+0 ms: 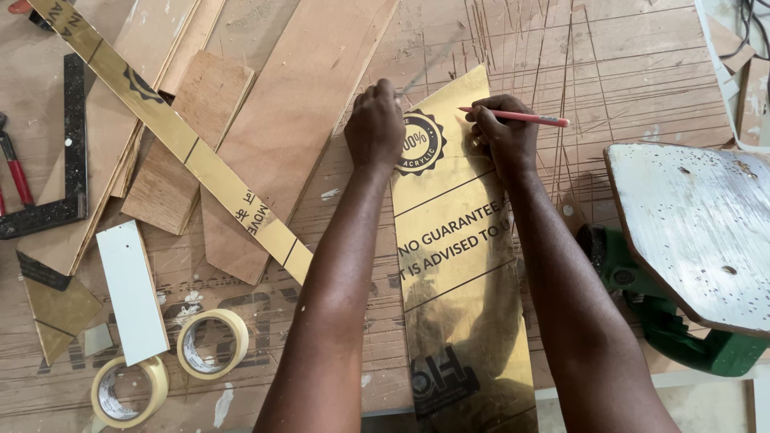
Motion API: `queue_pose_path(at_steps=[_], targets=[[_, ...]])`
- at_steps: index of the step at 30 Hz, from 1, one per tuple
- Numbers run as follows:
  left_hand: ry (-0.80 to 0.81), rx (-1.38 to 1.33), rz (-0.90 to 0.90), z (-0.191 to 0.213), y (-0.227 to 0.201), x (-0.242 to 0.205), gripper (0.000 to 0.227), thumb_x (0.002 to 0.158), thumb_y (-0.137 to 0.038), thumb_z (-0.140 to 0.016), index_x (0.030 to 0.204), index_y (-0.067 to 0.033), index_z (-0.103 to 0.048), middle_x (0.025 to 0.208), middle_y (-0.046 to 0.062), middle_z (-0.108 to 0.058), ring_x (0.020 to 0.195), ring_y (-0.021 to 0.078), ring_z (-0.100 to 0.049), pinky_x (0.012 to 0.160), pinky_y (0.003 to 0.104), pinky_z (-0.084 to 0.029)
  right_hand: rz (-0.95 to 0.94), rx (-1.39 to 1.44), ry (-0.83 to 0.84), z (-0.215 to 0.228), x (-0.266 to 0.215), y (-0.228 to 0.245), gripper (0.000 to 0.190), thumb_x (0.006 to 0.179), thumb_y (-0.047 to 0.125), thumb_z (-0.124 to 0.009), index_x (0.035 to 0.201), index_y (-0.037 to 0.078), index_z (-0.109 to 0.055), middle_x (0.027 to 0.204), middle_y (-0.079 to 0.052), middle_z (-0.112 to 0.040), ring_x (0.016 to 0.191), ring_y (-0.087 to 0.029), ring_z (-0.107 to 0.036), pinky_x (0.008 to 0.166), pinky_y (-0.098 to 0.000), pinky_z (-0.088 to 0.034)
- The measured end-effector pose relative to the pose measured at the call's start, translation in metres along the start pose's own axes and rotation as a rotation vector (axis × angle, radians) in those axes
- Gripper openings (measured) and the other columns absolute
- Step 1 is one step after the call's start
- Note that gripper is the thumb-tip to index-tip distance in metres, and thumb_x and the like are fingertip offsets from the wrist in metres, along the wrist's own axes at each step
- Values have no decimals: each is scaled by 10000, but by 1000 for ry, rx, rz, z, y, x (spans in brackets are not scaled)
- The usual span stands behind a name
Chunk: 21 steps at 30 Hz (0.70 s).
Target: The person measures and marks a wooden plank using a tape measure and pencil, then cuts the plank with a circular saw. They repeat the measuring, marking, and cutting process on the same plank.
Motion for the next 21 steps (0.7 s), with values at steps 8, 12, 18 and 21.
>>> queue_pose_path(at_steps=[8, 12, 18, 21], targets=[[-238, 164, -79, 25, -2, -24, 162, 888, -193, -670, 1020, -99, -666, 1047, 92, -664, 1041, 274, -619, 820, 459, -548, 87, -124, 13, -3, 0, 0, 144, 980, 97, -678, 1056, -25, -685, 913, -81, -738, 728, -79, -682, 610, -220, -568], [-221, 188, -58, 25, -3, -23, 182, 879, -184, -663, 1040, -104, -686, 1076, 94, -643, 1071, 277, -585, 885, 478, -520, 113, -140, 17, -4, -1, -1, 146, 976, 97, -683, 1066, -17, -689, 929, -65, -761, 762, -71, -710, 648, -211, -584], [-216, 208, -67, 25, -4, -25, 205, 888, -192, -643, 1074, -114, -677, 1070, 91, -632, 1077, 267, -584, 886, 472, -524, 45, -122, 13, -5, -1, 1, 129, 976, 97, -694, 1051, -8, -704, 886, -66, -737, 687, -75, -662, 587, -215, -540], [-201, 212, -58, 25, -5, -26, 176, 909, -197, -644, 1067, -124, -673, 1075, 78, -632, 1085, 267, -582, 896, 477, -523, 108, -146, 23, -6, -1, 1, 117, 982, 85, -694, 1048, -11, -705, 892, -61, -744, 703, -68, -680, 603, -208, -555]])
Point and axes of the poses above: each hand's wrist, its own x-axis towards the middle knuckle, its own z-axis out of the back of the hand, y = z × x, the point moved 2 cm from there along x, towards the middle knuckle
